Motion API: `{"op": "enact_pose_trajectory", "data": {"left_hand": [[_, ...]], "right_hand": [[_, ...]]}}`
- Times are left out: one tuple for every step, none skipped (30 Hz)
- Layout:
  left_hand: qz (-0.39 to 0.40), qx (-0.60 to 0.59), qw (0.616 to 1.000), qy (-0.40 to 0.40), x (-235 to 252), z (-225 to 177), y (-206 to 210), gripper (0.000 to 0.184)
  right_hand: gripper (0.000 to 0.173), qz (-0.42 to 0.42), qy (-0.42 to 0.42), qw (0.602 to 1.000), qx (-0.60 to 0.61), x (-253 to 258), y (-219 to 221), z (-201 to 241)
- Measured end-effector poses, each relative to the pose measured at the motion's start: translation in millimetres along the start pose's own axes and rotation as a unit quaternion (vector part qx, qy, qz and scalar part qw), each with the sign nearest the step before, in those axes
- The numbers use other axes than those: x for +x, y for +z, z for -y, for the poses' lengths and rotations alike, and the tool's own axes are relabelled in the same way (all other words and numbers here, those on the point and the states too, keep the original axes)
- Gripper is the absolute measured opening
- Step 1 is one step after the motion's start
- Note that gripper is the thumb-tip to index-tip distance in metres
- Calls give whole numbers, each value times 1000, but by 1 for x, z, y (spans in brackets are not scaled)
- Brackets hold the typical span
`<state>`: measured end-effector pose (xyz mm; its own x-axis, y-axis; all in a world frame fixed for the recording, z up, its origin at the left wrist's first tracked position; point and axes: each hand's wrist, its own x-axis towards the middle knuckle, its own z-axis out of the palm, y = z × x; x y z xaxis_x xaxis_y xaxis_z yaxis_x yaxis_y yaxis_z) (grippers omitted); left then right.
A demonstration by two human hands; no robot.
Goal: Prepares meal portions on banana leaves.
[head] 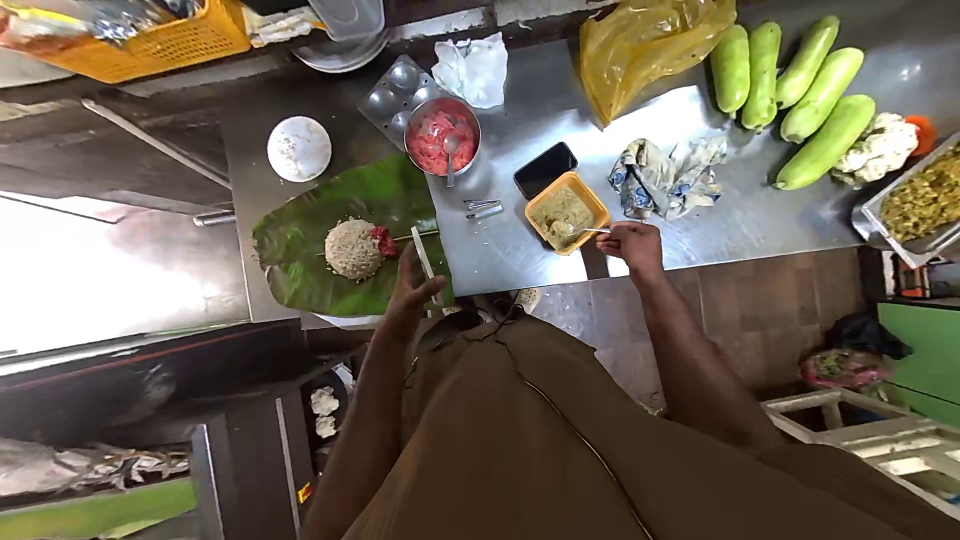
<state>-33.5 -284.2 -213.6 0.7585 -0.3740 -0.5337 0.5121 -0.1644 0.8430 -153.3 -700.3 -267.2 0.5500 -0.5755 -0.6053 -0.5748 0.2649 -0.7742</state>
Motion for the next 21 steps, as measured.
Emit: {"op": "enact_pose_trajectory", "data": {"left_hand": [[4,13,1000,0,2,1,-3,109],[9,19,1000,2,4,2,-6,111],[14,20,1000,4,6,3,-9,113],[17,19,1000,3,7,3,-11,114],[20,19,1000,3,7,3,-15,115],[24,20,1000,6,8,3,-20,115],[30,25,999,10,10,3,-26,115],[37,30,999,13,11,3,-32,116],[45,32,998,15,13,2,-38,115],[52,31,998,16,14,-1,-44,114],[62,26,998,20,16,-3,-52,113],[74,10,997,27,17,-6,-62,113],[87,-21,996,31,16,-8,-74,113],[100,-58,993,32,14,-12,-89,112],[108,-87,990,35,11,-17,-106,112],[111,-92,989,41,10,-24,-126,111],[105,-76,990,50,7,-32,-147,108],[85,-50,994,54,3,-39,-170,106],[55,-25,997,56,0,-45,-194,104],[25,-4,998,58,-3,-51,-221,102],[-12,16,998,58,-6,-56,-247,102]], "right_hand": [[24,-12,14,1000,7,-3,1,1],[24,-22,24,999,15,-6,1,2],[24,-29,31,999,26,-8,1,3],[23,-33,34,998,34,-11,1,4],[23,-37,34,998,40,-16,2,5],[23,-40,29,998,46,-20,3,5],[22,-47,21,997,53,-23,6,3],[22,-58,11,997,55,-26,10,-1],[22,-69,-2,996,55,-29,14,-6],[22,-79,-21,995,58,-33,19,-8],[22,-84,-42,994,57,-38,25,-8],[22,-86,-68,992,56,-44,30,-6],[22,-84,-95,991,49,-52,36,-4],[23,-80,-121,989,40,-62,44,1],[24,-72,-144,987,27,-74,55,8],[25,-63,-164,984,12,-86,70,18],[25,-55,-182,982,-5,-100,88,29],[26,-40,-195,980,-24,-114,109,39],[27,-26,-207,977,-36,-126,136,49],[27,-10,-218,975,-41,-137,167,60],[27,9,-230,972,-41,-145,201,67]]}}
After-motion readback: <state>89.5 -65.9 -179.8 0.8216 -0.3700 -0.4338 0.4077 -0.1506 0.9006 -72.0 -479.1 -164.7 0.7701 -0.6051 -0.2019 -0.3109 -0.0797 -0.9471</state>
